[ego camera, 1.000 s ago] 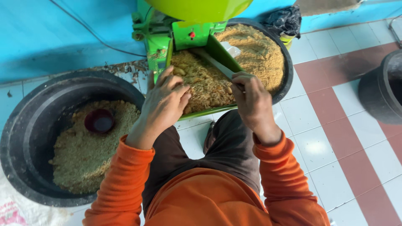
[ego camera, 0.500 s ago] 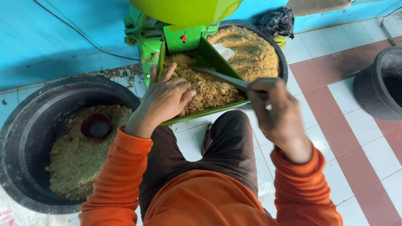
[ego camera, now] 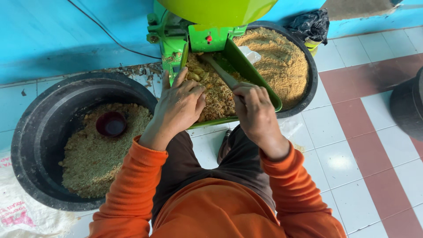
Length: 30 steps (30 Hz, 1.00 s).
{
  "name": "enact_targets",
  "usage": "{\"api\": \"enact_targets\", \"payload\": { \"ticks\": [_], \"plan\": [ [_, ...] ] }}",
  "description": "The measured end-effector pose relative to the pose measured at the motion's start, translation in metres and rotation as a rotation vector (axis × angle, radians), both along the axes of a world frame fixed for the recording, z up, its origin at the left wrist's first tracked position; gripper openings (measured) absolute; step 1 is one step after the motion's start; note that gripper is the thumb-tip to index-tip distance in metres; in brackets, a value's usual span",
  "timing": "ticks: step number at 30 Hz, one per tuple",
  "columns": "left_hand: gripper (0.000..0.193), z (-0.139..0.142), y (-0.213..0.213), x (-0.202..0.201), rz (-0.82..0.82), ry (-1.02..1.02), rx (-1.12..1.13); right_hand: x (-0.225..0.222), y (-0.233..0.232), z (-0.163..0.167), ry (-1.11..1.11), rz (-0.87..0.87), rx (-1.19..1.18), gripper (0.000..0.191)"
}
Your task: The person sits on the floor beside a green grinding machine and uses a scoop to move freshly ground material from the machine's output tray into a large black basin, repeatedly pushing the material together and clearing the tray as the machine dispenses more.
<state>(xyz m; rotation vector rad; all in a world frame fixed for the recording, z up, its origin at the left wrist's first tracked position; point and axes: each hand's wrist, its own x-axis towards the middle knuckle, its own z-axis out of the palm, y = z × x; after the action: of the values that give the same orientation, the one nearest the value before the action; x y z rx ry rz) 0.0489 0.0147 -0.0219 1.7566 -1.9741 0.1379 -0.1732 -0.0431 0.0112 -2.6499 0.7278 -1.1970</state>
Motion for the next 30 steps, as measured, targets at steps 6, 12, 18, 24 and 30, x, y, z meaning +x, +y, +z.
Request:
{"api": "enact_targets", "payload": {
  "ticks": [6, 12, 18, 24, 30],
  "plan": [
    [0.028, -0.002, -0.003, 0.002, -0.011, 0.031, 0.055, -0.016, 0.0, 0.023, -0.075, -0.132, -0.087, 0.019],
    [0.027, -0.003, -0.001, 0.002, -0.034, 0.091, 0.08, -0.089, 0.031, 0.115, 0.141, -0.33, -0.018, 0.017],
    [0.027, -0.001, 0.0, 0.001, -0.027, 0.095, 0.081, -0.11, 0.04, 0.159, 0.167, -0.222, 0.201, 0.014],
    [0.028, -0.004, -0.002, 0.002, -0.031, 0.086, 0.068, -0.074, 0.018, 0.099, 0.144, -0.179, 0.126, 0.014],
    [0.031, -0.006, -0.001, 0.004, -0.022, 0.062, 0.082, -0.04, -0.005, 0.021, 0.002, -0.095, 0.003, 0.013]
  ]
}}
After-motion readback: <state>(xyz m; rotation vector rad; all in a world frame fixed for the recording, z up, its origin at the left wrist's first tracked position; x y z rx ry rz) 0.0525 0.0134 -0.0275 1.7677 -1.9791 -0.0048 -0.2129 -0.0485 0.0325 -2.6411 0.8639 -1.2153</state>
